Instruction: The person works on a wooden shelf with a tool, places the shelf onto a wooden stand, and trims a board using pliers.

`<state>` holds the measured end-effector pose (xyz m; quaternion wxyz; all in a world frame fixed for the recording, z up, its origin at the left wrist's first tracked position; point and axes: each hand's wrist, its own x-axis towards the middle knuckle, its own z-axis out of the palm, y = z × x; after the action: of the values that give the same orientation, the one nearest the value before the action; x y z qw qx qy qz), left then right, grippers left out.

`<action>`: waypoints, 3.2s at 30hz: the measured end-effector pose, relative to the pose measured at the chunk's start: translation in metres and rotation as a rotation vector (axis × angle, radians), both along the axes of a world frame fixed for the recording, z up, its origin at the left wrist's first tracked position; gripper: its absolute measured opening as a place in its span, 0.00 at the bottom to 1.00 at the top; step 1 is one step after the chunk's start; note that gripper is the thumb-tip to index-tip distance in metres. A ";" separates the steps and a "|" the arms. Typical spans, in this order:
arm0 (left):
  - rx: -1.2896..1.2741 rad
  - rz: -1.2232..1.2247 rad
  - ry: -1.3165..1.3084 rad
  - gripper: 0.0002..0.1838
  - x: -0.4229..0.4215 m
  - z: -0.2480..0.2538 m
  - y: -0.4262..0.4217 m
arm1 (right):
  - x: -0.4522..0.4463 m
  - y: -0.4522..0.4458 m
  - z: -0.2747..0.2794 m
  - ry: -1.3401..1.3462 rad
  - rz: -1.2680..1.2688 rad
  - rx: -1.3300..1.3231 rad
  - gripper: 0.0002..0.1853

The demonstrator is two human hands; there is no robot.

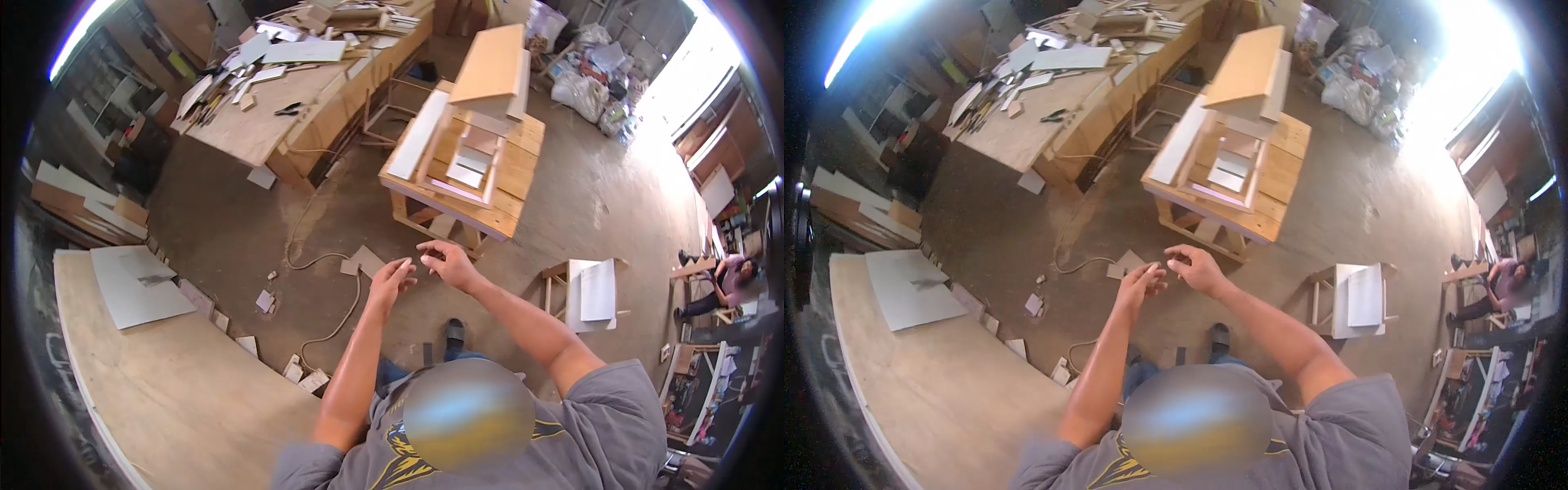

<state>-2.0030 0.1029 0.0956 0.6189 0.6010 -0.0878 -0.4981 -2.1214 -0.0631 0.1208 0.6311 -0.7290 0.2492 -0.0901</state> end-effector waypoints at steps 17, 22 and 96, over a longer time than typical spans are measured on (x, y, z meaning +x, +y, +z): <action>-0.023 0.279 -0.133 0.17 0.298 0.003 0.275 | 0.350 0.275 -0.014 -0.068 0.199 0.039 0.15; -0.057 0.252 -0.166 0.18 0.404 -0.012 0.282 | 0.457 0.286 -0.035 -0.103 0.177 0.009 0.14; 0.109 -0.967 -1.585 0.31 1.596 -0.194 0.036 | 1.490 0.107 -0.195 0.908 -0.494 -0.712 0.34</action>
<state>-0.4070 0.1388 -0.0987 0.0744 0.6922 -0.7022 -0.1494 -0.6313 0.0438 -0.0738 0.1415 -0.7811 0.6082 0.0078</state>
